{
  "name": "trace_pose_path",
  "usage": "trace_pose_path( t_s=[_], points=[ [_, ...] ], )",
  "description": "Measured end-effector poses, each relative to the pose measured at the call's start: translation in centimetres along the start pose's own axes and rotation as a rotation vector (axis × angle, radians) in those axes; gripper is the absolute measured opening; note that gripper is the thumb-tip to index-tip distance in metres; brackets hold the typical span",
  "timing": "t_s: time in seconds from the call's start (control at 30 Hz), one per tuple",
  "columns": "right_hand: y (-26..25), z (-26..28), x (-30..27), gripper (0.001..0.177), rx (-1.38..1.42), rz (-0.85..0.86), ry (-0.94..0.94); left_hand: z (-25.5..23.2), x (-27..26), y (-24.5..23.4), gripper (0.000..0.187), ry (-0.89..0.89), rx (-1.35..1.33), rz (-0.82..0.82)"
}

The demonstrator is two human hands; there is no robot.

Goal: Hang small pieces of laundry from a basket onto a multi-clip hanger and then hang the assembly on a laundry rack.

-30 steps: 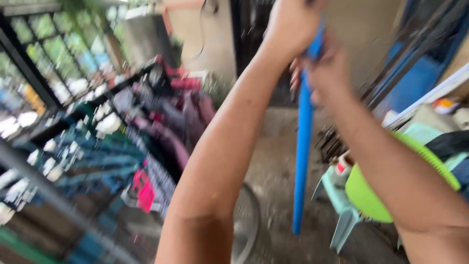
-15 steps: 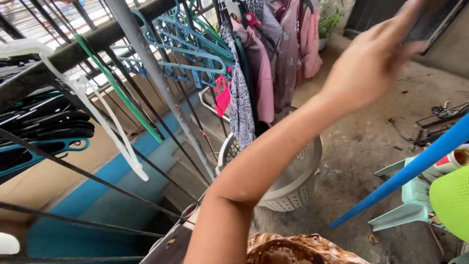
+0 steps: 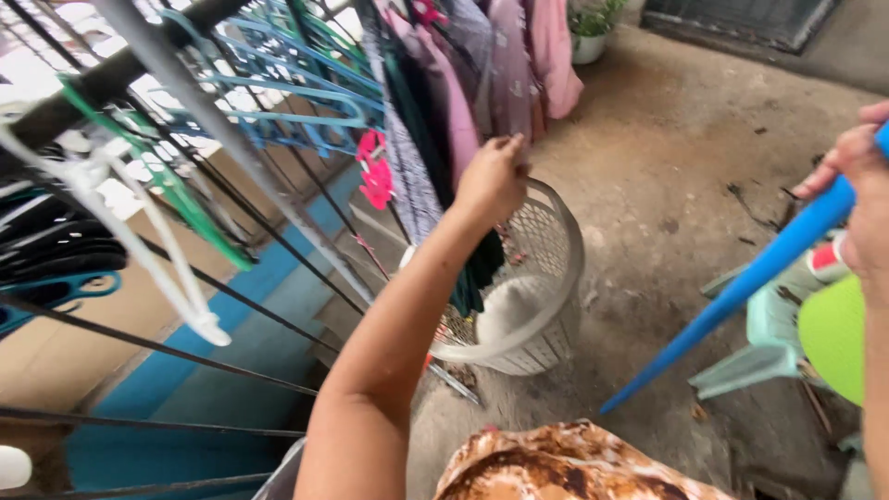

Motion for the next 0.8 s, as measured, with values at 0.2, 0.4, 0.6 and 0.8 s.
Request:
trace_pose_path(
  t_s=[0.2,0.4,0.6,0.8],
  points=[
    [0.8,3.0,-2.5,0.015,-0.001,-0.024,0.062,-4.9,2.7,3.4,0.044,0.097,0.000,-0.105],
    [0.6,6.6,-0.2,0.029,0.002,-0.042,-0.053,-12.7,6.7,8.2,0.039,0.096,-0.065,-0.096],
    [-1.7,3.1,1.7,0.026,-0.027,-0.064,-0.061,-16.9,14.9,10.5,0.042,0.064,-0.086,-0.161],
    [-0.7,-3.8,7.5,0.024,-0.107,-0.011,-0.073,-11.6,30.7,9.6,0.028,-0.131,-0.136,-0.403]
  ],
)
Point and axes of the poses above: each hand's wrist, its own x-axis towards the middle knuckle, its own y-axis out of the palm, z = x × y, the point moved 2 cm from there along x, towards the middle knuckle, and after that the axes turned 15 degrees about -y, right-handed, at the moved point
